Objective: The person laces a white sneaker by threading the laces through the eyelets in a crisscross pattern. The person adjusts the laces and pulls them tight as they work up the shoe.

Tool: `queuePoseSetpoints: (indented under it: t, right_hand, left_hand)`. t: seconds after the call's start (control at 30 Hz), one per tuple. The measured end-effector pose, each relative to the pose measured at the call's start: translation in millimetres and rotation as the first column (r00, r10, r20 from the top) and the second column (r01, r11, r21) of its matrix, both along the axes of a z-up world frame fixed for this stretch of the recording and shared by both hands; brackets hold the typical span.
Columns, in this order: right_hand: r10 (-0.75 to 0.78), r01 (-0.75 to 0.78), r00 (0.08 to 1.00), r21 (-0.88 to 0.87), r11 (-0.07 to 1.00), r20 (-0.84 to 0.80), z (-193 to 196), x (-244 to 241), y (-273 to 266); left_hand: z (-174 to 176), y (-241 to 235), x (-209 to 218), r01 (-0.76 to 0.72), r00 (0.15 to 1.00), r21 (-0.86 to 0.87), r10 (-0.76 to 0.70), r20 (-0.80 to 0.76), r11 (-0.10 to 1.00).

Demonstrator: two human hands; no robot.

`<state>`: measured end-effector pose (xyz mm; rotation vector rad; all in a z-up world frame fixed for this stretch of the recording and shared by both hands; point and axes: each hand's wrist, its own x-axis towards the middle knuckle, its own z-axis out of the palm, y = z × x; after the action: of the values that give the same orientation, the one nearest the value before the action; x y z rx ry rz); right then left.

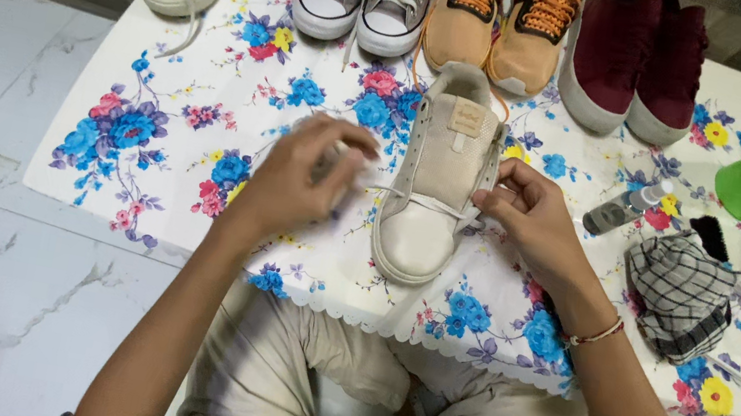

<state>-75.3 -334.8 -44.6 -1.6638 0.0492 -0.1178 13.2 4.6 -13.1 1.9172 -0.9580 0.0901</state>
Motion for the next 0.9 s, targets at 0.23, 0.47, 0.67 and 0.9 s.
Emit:
queuePoseSetpoints:
  t: [0.23, 0.47, 0.67, 0.9]
  right_hand:
    - [-0.013, 0.013, 1.0, 0.022, 1.0, 0.01, 0, 3, 6]
    - [-0.002, 0.002, 1.0, 0.014, 1.0, 0.004, -2, 4, 5]
    - [-0.016, 0.016, 1.0, 0.0, 1.0, -0.005, 2, 1, 4]
    - [0.006, -0.006, 1.0, -0.008, 1.0, 0.021, -20, 13, -9]
  left_hand:
    - [8, -17, -11, 0.168, 0.986, -0.038, -0.169, -0.014, 0.985]
    - [10, -19, -12, 0.149, 0.989, 0.0, -0.149, -0.008, 0.989]
    - [2, -10, -5, 0.092, 0.996, 0.059, -0.093, 0.014, 0.994]
    - [-8, -3, 1, -0.021, 0.996, 0.089, 0.012, 0.093, 0.996]
